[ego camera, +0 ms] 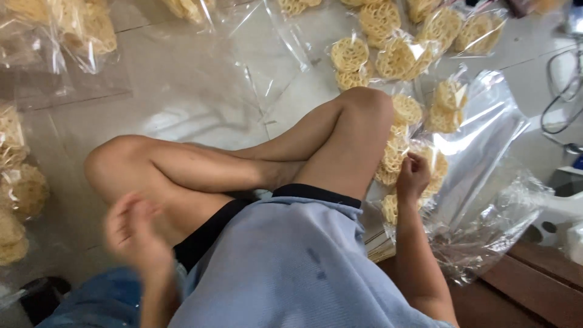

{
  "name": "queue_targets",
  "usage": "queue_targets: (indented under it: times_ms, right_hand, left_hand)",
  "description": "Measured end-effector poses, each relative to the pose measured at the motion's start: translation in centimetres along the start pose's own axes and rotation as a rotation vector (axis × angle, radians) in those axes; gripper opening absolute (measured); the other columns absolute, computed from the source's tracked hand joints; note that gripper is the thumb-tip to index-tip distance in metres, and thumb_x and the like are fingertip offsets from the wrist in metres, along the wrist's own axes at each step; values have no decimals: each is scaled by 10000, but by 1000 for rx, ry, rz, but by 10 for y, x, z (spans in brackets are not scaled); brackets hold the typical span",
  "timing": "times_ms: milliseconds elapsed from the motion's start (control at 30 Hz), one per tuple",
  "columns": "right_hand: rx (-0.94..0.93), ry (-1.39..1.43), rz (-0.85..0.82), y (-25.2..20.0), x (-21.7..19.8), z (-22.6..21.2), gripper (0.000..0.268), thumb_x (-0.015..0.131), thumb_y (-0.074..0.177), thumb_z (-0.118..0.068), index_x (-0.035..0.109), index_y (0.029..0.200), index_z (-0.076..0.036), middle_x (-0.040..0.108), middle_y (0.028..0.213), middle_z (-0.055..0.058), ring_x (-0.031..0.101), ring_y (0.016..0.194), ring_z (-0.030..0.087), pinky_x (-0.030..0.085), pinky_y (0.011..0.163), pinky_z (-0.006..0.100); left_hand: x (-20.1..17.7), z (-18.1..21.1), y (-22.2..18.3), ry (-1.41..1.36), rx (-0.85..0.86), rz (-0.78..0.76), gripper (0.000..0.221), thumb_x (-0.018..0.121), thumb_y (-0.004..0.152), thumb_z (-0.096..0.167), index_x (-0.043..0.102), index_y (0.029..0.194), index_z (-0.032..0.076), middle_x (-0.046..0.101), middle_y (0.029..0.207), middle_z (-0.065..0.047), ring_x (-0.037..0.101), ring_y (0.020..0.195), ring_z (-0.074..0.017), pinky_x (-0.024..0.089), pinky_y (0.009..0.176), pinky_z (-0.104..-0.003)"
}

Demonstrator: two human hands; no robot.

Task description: Packaging crackers into individual plastic bags while sitting on the floor.

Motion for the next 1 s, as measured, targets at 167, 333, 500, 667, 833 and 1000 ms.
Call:
queue_targets:
  times_ms: [167, 333, 500, 667, 833, 1000]
  right_hand:
    - [266, 177, 224, -15, 29, 52, 410, 830, 899, -286, 688, 1245, -118, 701, 990, 171, 686, 854, 250, 629, 632, 347]
    - [200, 227, 407, 61, 20, 70, 271, 789, 896, -309, 724, 1141, -212, 708, 916, 28, 606, 767, 97, 507, 655, 209]
    - [78, 248, 39, 127, 38, -40, 350, 624, 1026, -230, 540, 1299, -29, 591, 1166, 133, 602, 1030, 219, 530, 865, 343]
    - [-129, -112, -23, 177, 65, -107, 585, 673, 1033, -282, 423, 1496, -27, 447, 1474, 209, 415, 1372, 403, 367, 1111, 543]
    - [-73, -33, -165, 245, 95, -55, 588, 800, 973, -390, 591, 1321, 35, 645, 1018, 133, 607, 868, 226, 507, 771, 339]
    - [173, 125, -285, 222, 69, -93, 266, 775, 1002, -367, 690, 999, -116, 588, 777, -20, 502, 644, 52, 421, 578, 190]
  left_hand:
    - [99, -23, -28, 122, -35, -345, 236, 696, 983, 159, 722, 1195, 59, 728, 905, -101, 684, 818, -162, 566, 758, -283]
    - [153, -19, -47, 155, -7, -561, 230, 726, 934, 183, 787, 1148, 125, 765, 916, -52, 677, 803, -125, 574, 737, -270]
    - [193, -35, -60, 21, -26, -741, 238, 609, 968, 103, 698, 1173, 21, 714, 1086, -60, 637, 806, -99, 535, 692, -201]
    - [206, -52, -76, 0, -152, -771, 228, 627, 953, 109, 711, 1153, 35, 711, 1007, -30, 626, 782, -89, 530, 697, -203]
    - [198, -54, -65, 2, -149, -712, 251, 632, 946, 127, 715, 1166, 41, 715, 1042, -42, 642, 824, -98, 547, 705, -207]
    - [204, -63, -53, -33, -213, -673, 257, 633, 953, 136, 718, 1175, 40, 728, 1078, -54, 651, 861, -97, 559, 757, -213]
Point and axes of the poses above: each hand's wrist, its own y-axis towards the middle knuckle, its own x-axis out of the palm, z = x × y, the point moved 8 cm from there along y, towards the middle knuckle
